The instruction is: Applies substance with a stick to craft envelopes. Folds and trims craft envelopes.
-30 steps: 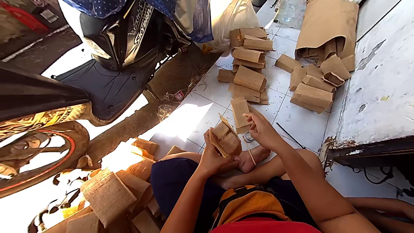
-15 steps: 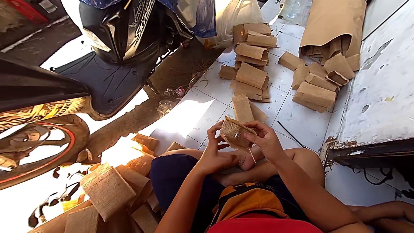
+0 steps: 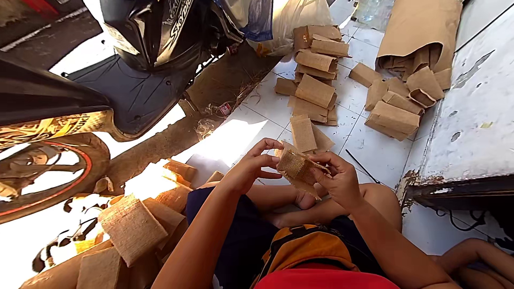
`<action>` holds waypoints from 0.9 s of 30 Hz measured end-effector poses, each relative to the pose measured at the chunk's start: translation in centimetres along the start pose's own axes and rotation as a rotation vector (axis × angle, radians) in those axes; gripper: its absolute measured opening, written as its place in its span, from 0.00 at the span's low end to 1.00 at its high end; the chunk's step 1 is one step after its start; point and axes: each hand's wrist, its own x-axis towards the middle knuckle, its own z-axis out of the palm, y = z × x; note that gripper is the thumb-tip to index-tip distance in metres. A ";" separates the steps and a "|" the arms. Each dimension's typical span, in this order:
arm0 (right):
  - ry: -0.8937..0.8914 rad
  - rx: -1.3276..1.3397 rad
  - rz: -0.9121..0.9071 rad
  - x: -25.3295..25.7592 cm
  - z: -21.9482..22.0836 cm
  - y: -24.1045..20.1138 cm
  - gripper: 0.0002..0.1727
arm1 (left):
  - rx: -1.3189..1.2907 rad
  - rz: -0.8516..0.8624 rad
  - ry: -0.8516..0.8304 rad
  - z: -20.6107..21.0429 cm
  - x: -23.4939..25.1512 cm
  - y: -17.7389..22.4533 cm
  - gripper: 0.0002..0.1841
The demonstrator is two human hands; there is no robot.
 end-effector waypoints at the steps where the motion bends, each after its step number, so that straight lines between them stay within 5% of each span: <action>1: 0.002 -0.019 -0.022 -0.1 0.0 0.0 0.16 | 0.012 -0.018 -0.013 0.0 0.1 0.3 0.24; 4: 0.004 -0.072 -0.080 -0.3 0.0 -0.1 0.16 | 0.052 -0.060 -0.015 0.5 0.2 1.2 0.34; 12: -0.276 0.095 -0.021 0.2 -2.7 0.2 0.21 | 0.196 0.116 0.001 0.5 -0.2 1.6 0.26; 27: -0.095 0.000 0.032 0.8 -1.1 -1.4 0.28 | 0.389 0.259 0.027 2.8 -1.4 2.6 0.31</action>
